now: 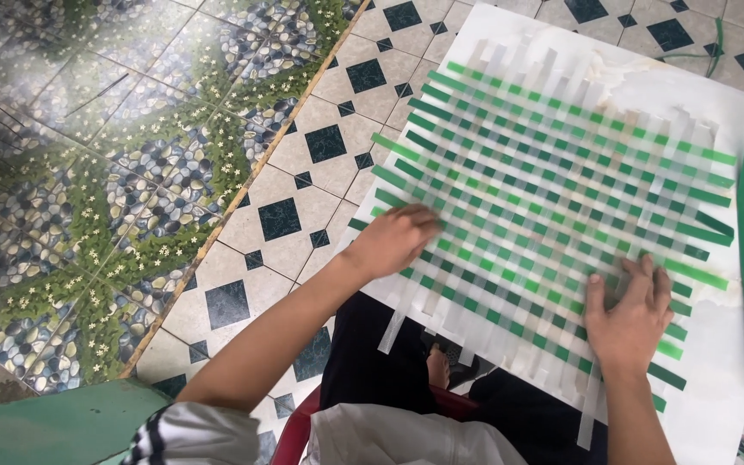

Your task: The person is weaving green and white plastic strips together on a white board to create a patterned mat.

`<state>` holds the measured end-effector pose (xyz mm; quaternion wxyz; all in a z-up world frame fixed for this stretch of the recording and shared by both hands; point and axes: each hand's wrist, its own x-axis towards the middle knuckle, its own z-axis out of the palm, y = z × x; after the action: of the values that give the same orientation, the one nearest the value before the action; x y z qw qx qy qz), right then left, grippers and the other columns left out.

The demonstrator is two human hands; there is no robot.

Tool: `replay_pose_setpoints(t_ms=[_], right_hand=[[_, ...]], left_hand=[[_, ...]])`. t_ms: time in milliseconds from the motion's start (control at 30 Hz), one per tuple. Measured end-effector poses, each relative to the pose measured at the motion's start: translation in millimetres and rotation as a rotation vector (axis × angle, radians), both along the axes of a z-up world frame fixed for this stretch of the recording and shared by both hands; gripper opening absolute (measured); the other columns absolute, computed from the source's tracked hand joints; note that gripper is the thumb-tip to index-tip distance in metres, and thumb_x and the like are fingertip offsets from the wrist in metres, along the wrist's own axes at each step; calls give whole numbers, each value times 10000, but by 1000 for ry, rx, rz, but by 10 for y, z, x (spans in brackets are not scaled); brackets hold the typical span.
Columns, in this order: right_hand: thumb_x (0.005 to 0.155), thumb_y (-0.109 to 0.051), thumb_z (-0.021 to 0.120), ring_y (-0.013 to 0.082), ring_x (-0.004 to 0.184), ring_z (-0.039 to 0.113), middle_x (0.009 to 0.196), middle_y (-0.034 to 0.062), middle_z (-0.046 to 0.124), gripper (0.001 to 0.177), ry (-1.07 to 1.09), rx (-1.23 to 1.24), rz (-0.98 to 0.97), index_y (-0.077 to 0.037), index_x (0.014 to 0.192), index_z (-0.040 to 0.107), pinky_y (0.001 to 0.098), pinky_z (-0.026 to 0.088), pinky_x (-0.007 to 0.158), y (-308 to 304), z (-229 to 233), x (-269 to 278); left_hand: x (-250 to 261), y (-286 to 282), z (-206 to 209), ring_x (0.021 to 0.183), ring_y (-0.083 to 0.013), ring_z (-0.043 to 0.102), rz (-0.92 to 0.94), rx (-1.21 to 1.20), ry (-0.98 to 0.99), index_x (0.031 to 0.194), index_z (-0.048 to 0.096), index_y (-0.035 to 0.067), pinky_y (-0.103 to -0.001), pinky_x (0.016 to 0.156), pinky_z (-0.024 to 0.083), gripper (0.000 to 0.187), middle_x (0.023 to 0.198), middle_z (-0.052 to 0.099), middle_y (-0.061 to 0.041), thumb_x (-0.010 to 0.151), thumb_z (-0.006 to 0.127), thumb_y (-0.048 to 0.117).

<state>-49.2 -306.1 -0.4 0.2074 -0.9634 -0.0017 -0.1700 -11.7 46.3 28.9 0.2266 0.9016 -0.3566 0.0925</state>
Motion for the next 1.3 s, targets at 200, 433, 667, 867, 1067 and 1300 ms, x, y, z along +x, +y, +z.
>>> replay_pose_setpoints(t_ms=[200, 433, 667, 867, 1067, 1300], right_hand=[[984, -324, 533, 454, 1401, 316, 1519, 243, 426, 483, 1, -6, -20, 31, 1312, 545, 677, 299, 979, 21, 20, 9], [965, -342, 545, 428, 1405, 327, 1525, 212, 431, 479, -10, 13, -37, -2, 1302, 550, 653, 297, 988, -13, -31, 30], [971, -374, 510, 423, 1419, 274, 1542, 196, 392, 510, 55, 44, -42, 10, 1306, 522, 641, 248, 1022, -20, -40, 33], [975, -368, 513, 426, 1414, 276, 1536, 206, 395, 507, 40, 32, -38, 22, 1299, 522, 655, 254, 1010, -34, -53, 19], [987, -353, 514, 436, 1412, 269, 1533, 233, 396, 484, 33, 25, -9, 29, 1284, 513, 662, 250, 1000, -50, -45, 5], [1002, -326, 517, 438, 1402, 271, 1527, 233, 405, 469, 36, 21, 4, 50, 1282, 520, 663, 261, 985, 0, 50, -42]], left_hand=[[-600, 184, 159, 1275, -438, 476, -13, 263, 157, 1212, 591, 35, -488, 930, 497, 626, 1436, 473, -205, 667, 502, -259], [-892, 321, -60, 1491, -299, 48, -72, 325, 338, 1512, 158, -14, -388, 1194, 113, 877, 1608, 52, -195, 764, 617, 4], [-939, 291, -171, 1450, -298, 279, 25, 304, 63, 1516, 252, 85, -424, 1150, 272, 978, 1577, 259, -173, 728, 812, 231], [-956, 242, -222, 1421, -278, 341, 79, 359, -22, 1475, 356, 94, -411, 1121, 316, 858, 1554, 311, -183, 751, 775, 287], [-1017, 216, -221, 1411, -238, 376, 138, 338, -73, 1453, 412, 123, -394, 1085, 343, 659, 1545, 353, -151, 865, 666, 280], [-1036, 205, -152, 1353, -189, 478, 168, 134, -86, 1333, 553, 127, -364, 1020, 409, 427, 1469, 492, -85, 947, 628, 294]])
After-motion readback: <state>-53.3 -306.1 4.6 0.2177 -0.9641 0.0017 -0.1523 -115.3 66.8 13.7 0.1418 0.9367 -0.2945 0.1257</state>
